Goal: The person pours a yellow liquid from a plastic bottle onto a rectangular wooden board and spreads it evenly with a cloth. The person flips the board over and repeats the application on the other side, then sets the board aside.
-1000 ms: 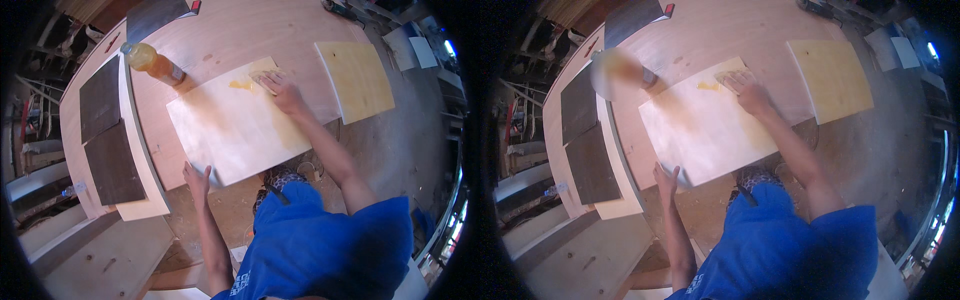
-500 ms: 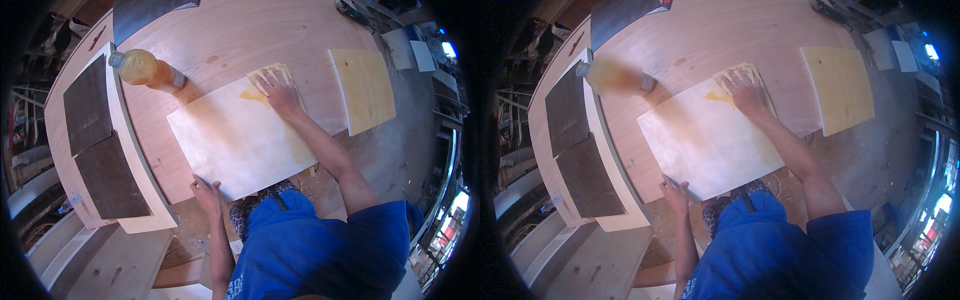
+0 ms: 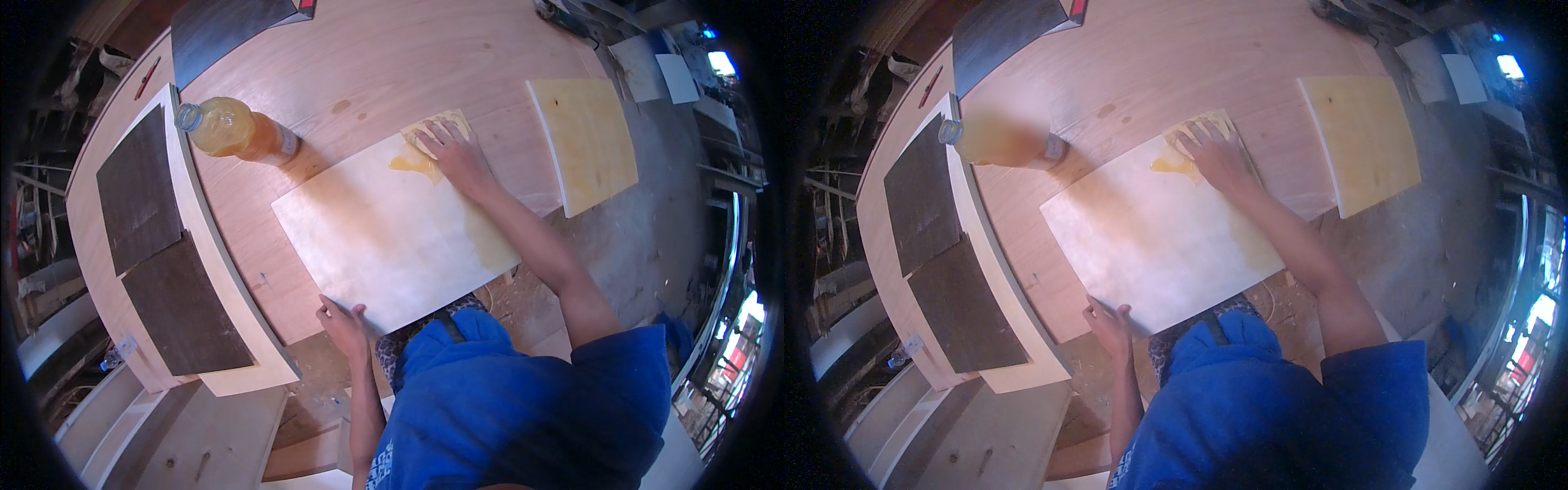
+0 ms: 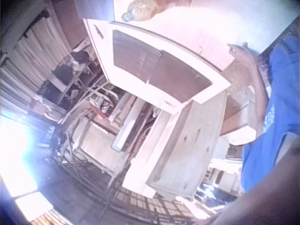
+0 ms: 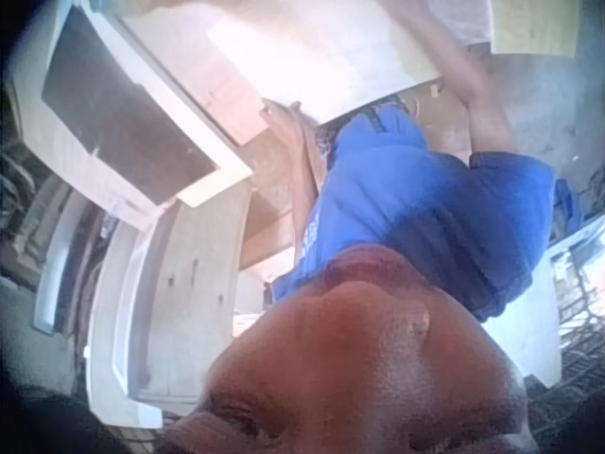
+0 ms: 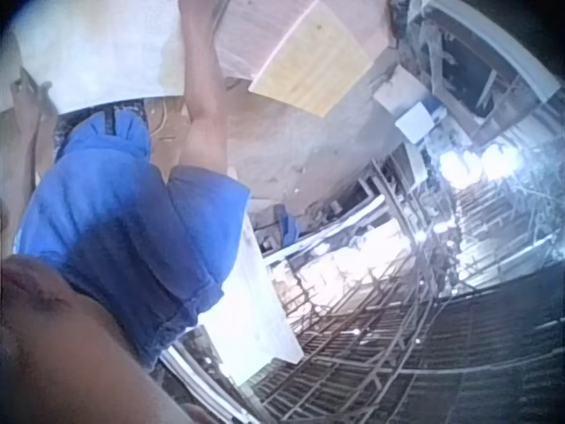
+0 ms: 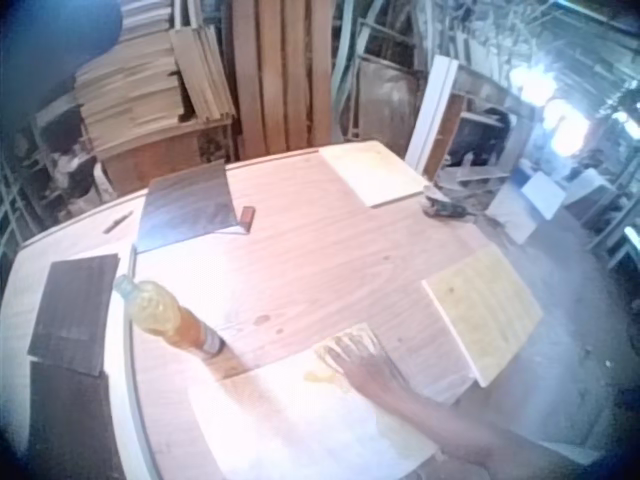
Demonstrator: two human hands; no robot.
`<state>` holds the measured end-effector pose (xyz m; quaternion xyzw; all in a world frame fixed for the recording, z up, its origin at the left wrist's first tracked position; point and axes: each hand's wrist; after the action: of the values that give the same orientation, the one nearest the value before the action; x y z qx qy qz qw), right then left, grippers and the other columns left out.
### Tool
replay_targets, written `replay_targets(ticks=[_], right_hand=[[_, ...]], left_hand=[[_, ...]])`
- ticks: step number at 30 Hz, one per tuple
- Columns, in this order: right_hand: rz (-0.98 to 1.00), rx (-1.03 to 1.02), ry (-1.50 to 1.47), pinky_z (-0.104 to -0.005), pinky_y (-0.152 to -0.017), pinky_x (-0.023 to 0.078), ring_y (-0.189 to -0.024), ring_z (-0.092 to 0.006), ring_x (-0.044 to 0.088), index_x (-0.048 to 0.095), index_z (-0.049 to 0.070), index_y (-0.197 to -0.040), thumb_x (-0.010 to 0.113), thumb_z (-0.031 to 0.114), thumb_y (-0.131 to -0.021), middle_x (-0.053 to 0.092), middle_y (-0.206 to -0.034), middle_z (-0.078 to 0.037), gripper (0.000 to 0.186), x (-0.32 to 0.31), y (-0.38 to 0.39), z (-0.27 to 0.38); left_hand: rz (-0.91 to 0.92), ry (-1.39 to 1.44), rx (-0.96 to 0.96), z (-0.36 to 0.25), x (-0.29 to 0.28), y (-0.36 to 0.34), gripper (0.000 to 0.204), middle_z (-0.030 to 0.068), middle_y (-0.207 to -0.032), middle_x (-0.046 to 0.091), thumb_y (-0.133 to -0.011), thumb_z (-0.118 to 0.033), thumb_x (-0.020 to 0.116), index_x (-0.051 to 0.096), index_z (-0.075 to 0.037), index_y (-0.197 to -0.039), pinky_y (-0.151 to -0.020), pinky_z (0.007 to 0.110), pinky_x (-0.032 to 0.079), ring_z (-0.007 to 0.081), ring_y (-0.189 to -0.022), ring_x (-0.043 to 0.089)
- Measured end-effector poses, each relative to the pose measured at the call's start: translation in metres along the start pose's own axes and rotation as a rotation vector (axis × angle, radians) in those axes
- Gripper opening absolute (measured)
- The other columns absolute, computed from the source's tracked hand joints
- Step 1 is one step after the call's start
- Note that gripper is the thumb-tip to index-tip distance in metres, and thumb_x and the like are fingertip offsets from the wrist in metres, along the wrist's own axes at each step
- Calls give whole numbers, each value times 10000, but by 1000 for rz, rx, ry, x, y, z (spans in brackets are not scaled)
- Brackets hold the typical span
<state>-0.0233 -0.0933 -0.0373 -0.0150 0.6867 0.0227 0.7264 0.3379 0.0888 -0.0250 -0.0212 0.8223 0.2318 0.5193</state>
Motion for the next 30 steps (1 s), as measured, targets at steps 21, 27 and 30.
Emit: replay_targets(ticks=[21,27,30], right_hand=[[223,51,-15,-646,-1058,415,-1415,-295,467,601,272,-1398,480,168,-1011,521,-1520,-8,418,-13,36,0],[444,25,-73,-601,-1022,456,-1395,-302,484,593,279,-1391,544,77,-932,528,-1503,-25,505,-45,169,-3],[546,74,-18,-579,-984,481,-1374,-298,500,602,257,-1375,583,12,-871,532,-1493,-39,561,-59,262,11]], left_hand=[[57,-11,92,10,-5,-2,937,288,-1367,456,-861,-265,816,278,68,-1552,-983,470,475,457,-1195,535],[75,23,207,31,1,-8,976,313,-1407,408,-867,-276,816,232,81,-1562,-1056,465,434,469,-1255,494],[148,118,245,35,-5,-13,1016,319,-1449,359,-854,-271,831,203,74,-1574,-1087,465,414,469,-1304,461]])
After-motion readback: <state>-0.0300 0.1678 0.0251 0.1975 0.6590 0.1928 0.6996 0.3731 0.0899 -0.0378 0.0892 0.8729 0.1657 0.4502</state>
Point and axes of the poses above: each hand's wrist, its own y-axis away from the middle knuckle, its own x-axis out of the palm, z = x × y
